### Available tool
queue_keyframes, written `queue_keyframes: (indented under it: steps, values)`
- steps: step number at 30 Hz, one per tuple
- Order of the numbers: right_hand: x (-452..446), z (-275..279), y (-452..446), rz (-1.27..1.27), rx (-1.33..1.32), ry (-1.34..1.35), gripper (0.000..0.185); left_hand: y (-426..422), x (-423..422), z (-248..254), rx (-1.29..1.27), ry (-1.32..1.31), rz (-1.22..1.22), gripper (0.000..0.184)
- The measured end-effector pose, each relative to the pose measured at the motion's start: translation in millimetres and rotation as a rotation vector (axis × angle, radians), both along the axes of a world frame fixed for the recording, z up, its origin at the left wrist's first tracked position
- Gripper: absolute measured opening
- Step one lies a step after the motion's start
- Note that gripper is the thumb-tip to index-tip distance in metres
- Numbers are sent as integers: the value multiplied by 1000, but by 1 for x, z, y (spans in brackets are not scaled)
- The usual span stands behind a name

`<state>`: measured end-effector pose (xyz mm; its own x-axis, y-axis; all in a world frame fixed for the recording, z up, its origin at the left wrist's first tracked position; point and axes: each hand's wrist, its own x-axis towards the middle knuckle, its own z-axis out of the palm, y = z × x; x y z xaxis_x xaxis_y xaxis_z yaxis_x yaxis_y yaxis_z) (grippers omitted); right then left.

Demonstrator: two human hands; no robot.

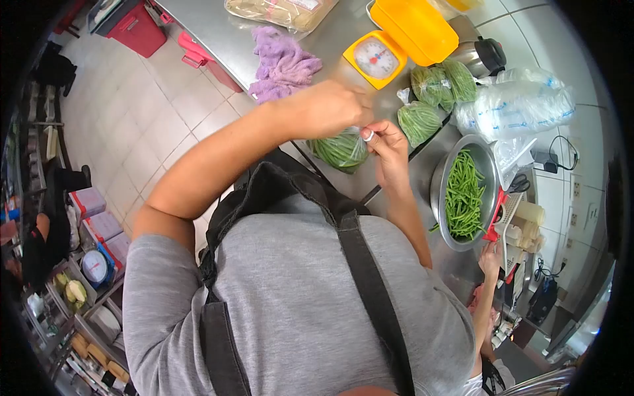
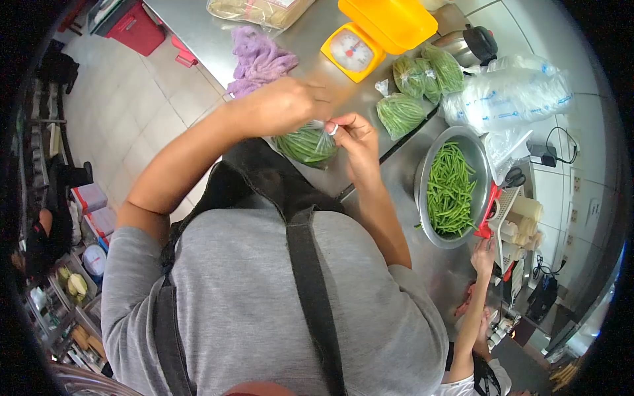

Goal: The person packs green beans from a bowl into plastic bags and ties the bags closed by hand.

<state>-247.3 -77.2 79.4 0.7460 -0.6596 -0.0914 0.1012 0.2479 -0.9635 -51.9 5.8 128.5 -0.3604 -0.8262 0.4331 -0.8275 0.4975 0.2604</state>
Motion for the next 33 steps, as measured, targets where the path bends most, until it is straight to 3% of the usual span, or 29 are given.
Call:
queue_keyframes:
  steps: [5,8,11,14,17,20,26,33]
  values:
    - [-6,-23,10,-51,567,-13,8,1,-13,-13,-90,-33,-18,12]
    - [-6,-26,17,-127,617,-23,12,-2,-20,-20,-133,-52,-54,13]
    - [-3,-27,16,-120,261,-19,14,-3,-25,-21,-179,-16,-71,13]
    - [-2,-26,6,-121,108,62,14,-9,-31,-30,-255,50,2,14]
    - [-2,-27,6,-185,294,-82,16,-9,-49,-45,-199,252,219,14]
    - [13,-19,19,-381,409,-20,18,-9,-58,-56,-135,471,382,14]
    - [12,-24,22,-301,442,-65,14,-9,-62,-59,-16,684,622,9]
    - [-4,-24,16,-226,267,-17,14,-15,-52,-69,185,876,484,7]
